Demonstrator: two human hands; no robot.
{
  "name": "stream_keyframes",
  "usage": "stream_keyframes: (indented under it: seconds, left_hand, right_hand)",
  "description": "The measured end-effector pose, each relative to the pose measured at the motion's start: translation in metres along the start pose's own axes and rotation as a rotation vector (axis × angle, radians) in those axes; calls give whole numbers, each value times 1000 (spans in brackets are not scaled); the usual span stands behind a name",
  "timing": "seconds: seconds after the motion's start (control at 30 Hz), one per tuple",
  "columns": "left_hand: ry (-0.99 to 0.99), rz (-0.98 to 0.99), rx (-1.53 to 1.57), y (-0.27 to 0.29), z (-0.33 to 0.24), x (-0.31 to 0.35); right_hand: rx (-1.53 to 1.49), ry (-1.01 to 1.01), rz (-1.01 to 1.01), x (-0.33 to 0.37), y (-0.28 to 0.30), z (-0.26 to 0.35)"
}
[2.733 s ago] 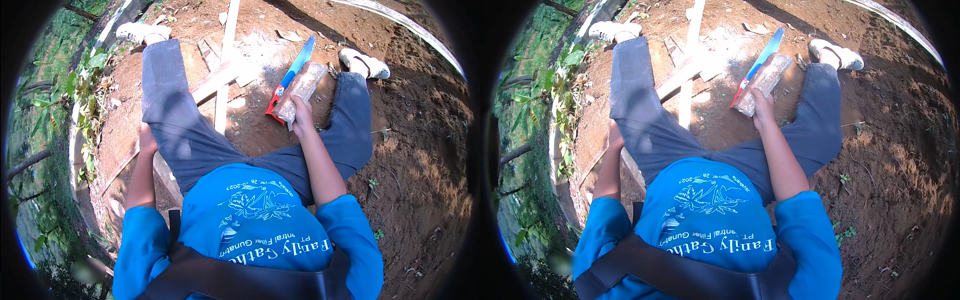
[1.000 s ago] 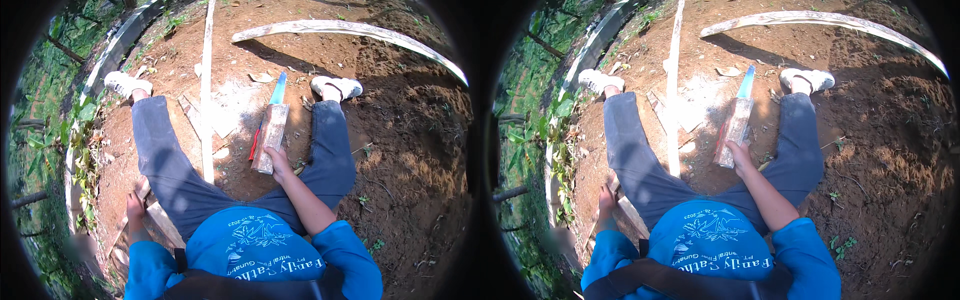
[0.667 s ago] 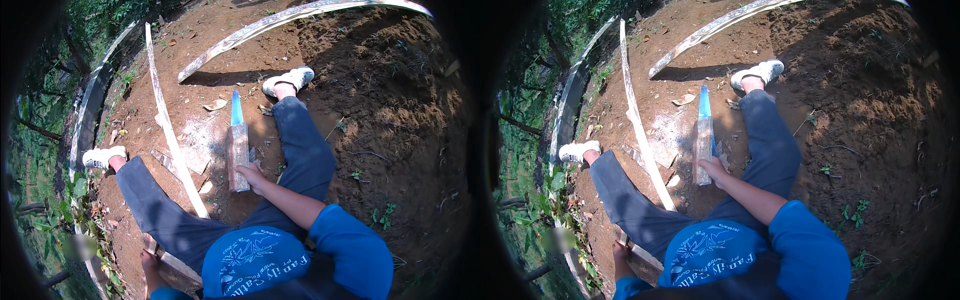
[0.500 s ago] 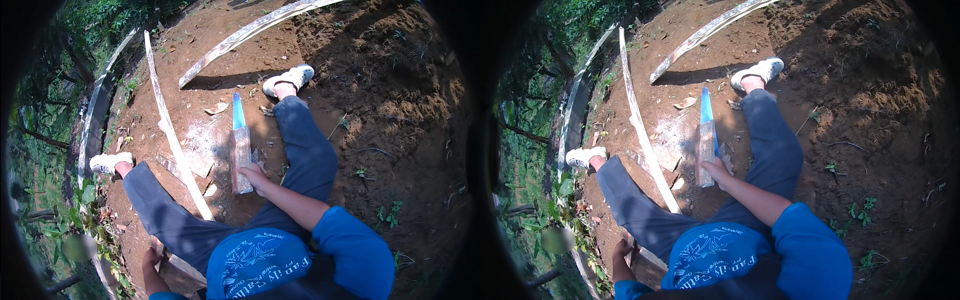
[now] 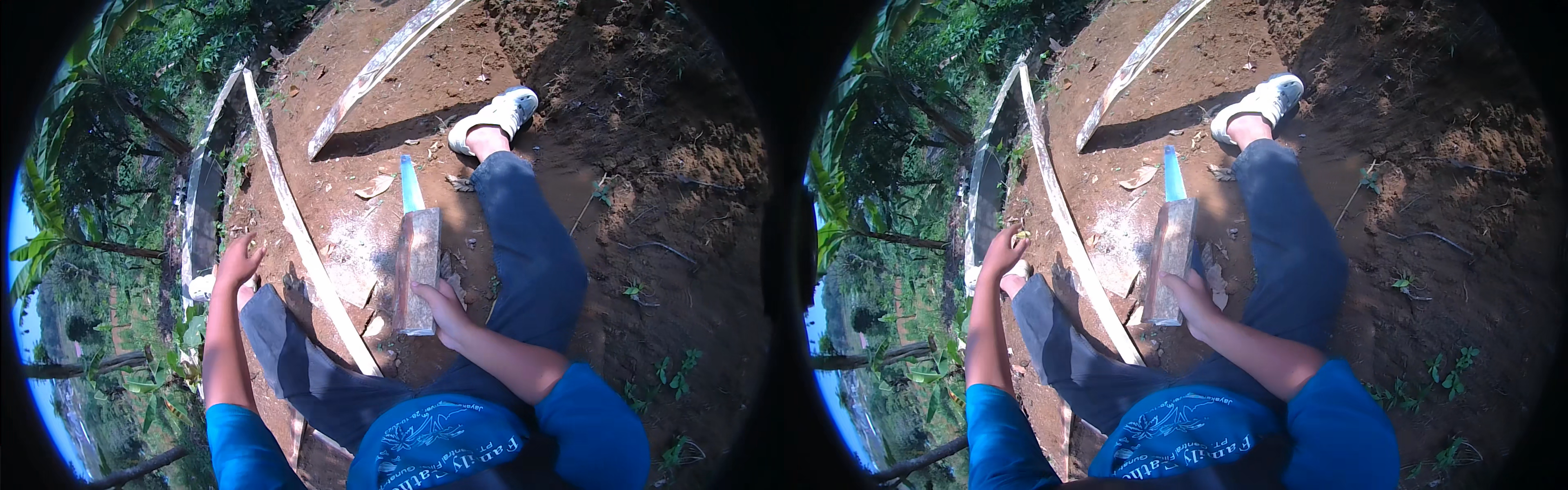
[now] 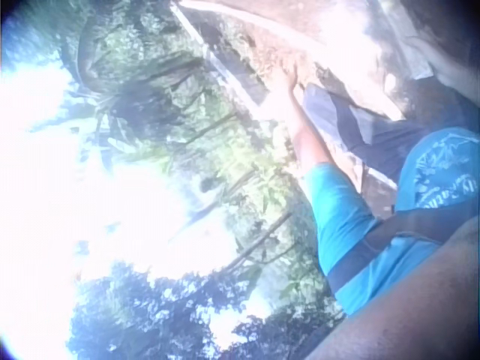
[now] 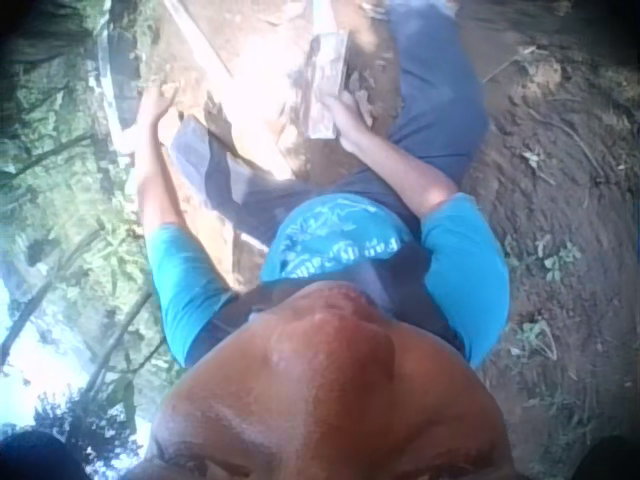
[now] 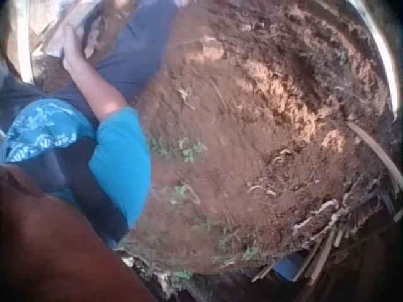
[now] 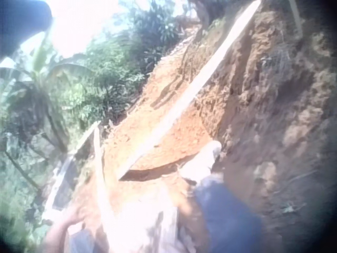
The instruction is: The person sits on the ground and uses a red-handled hand saw to cut a long piece of light-colored wood resting on a makeshift wooden support. The person repeatedly saws through the wood, repositioning the piece as needed, and eventually separates a smaller segment.
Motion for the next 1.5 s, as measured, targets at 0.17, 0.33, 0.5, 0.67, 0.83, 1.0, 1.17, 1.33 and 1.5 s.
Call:
stream_keyframes:
  seconds: [0.17, 0.33, 0.5, 0.67, 0.83, 1.0, 1.17, 1.33, 1.5]
  left_hand:
    - [-192, -170, -67, 30, -179, -96]
    - [-171, -257, 11, 8, -277, -179]
    - [-153, -276, 113, -16, -321, -241]
    - [-182, -336, 144, -18, -356, -268]
    - [-236, -236, 332, -27, -361, -289]
    - [-209, -91, 380, -21, -360, -304]
    - [-174, -118, 122, -17, -348, -293]
    - [-244, -91, 163, -24, -342, -257]
    - [-182, -144, 347, -30, -325, -218]
  right_hand:
    - [-128, -15, 17, 15, -7, 27]
    - [-236, -90, -95, 15, 4, 47]
    - [-335, -87, -193, 14, 12, 60]
    - [-369, -121, -192, 16, 7, 83]
    - [-398, -152, -171, 17, 3, 82]
    - [-400, -121, -172, 11, 7, 72]
    - [-377, -87, -185, 9, 9, 66]
    - [-347, -56, -148, 5, 10, 59]
    - [-334, -28, -123, 3, 7, 53]
Point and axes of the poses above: each hand's wrist, its own x-axis away from the middle knuckle, its own y-axis out of the back of the hand, z = x × y, the point moved 10 cm from there along -x, towards the middle knuckle, and after that the axes turned 15 degrees about y, right-handed, at the moved point
